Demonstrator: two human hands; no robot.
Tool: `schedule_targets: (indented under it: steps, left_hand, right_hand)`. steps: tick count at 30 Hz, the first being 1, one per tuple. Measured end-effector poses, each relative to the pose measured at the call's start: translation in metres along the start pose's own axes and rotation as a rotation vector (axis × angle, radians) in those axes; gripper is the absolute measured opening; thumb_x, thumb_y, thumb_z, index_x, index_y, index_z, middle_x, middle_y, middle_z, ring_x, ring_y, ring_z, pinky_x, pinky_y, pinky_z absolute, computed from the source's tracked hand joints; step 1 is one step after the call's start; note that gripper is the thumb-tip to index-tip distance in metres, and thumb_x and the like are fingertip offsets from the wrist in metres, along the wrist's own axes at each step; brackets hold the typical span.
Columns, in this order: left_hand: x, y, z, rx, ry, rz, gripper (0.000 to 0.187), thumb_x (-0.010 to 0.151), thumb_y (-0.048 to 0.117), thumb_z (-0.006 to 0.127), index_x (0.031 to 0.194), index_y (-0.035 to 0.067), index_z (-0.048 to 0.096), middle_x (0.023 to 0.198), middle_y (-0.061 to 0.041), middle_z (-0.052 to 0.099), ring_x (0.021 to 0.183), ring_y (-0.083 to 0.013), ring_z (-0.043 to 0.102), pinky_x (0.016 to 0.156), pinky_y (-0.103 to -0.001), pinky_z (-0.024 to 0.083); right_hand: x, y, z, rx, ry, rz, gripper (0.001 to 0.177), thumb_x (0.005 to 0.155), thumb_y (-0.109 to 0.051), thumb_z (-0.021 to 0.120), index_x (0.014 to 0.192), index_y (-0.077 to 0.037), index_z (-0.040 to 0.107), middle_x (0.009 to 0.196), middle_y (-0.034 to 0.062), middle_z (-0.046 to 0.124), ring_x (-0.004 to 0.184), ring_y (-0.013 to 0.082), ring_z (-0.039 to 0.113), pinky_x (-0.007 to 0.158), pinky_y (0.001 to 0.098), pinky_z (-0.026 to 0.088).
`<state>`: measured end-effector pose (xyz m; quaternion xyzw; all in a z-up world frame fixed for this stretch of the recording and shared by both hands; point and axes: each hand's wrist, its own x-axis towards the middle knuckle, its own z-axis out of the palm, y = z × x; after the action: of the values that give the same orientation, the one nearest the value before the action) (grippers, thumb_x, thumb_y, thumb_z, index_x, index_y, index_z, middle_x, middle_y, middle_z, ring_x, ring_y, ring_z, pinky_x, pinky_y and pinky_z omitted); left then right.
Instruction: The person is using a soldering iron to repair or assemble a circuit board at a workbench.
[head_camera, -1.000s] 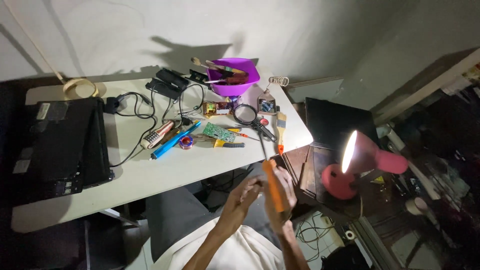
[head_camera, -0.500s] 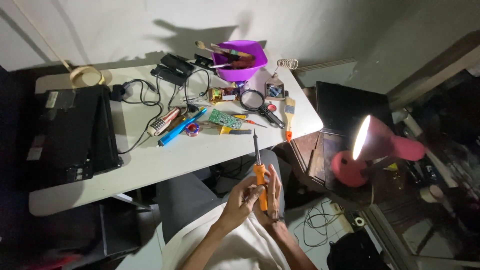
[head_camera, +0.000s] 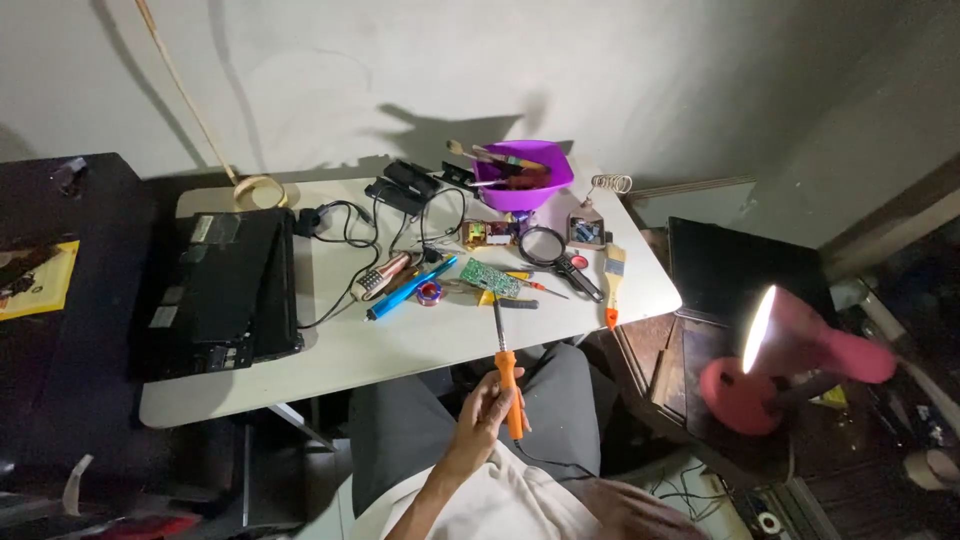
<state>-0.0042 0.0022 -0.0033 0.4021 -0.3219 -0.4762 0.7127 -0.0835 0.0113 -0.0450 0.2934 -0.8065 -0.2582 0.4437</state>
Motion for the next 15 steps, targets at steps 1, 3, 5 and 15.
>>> schedule_targets:
  steps: [1, 3, 5, 15]
  left_hand:
    - [-0.001, -0.002, 0.001, -0.022, -0.006, 0.005, 0.041, 0.101, 0.029, 0.054, 0.133, 0.003, 0.055, 0.086, -0.007, 0.059, 0.066, -0.0178, 0.065, 0.069, -0.034, 0.060]
    - [-0.002, -0.001, 0.002, -0.041, -0.015, 0.008, 0.038, 0.103, 0.027, 0.052, 0.132, 0.003, 0.056, 0.086, -0.007, 0.057, 0.064, -0.0168, 0.062, 0.065, -0.034, 0.060]
    - [-0.005, 0.003, 0.006, -0.025, -0.051, 0.027, 0.033, 0.104, 0.030, 0.051, 0.123, 0.003, 0.057, 0.084, -0.004, 0.058, 0.059, -0.0133, 0.058, 0.060, -0.030, 0.053]
    - [-0.006, -0.022, -0.002, -0.032, -0.048, -0.037, 0.030, 0.103, 0.030, 0.049, 0.114, 0.004, 0.059, 0.076, -0.006, 0.056, 0.059, -0.0142, 0.054, 0.056, -0.027, 0.048]
  right_hand:
    - [-0.043, -0.025, 0.018, 0.050, 0.004, -0.034, 0.028, 0.121, -0.006, 0.041, 0.140, -0.003, 0.061, 0.143, 0.0204, 0.055, 0.128, 0.0298, 0.054, 0.116, 0.0425, 0.038]
    - [-0.123, -0.063, 0.053, 0.150, 0.013, -0.100, 0.027, 0.120, -0.008, 0.042, 0.139, -0.004, 0.061, 0.141, 0.0197, 0.055, 0.126, 0.0300, 0.055, 0.114, 0.0425, 0.040]
    - [-0.186, -0.097, 0.085, 0.243, 0.017, -0.164, 0.026, 0.119, -0.010, 0.043, 0.138, -0.005, 0.061, 0.139, 0.0191, 0.056, 0.124, 0.0302, 0.056, 0.112, 0.0425, 0.041]
    - [-0.228, -0.120, 0.090, 0.678, 0.014, -0.448, 0.023, 0.115, -0.019, 0.049, 0.131, -0.009, 0.063, 0.129, 0.0158, 0.057, 0.115, 0.0313, 0.060, 0.101, 0.0426, 0.046]
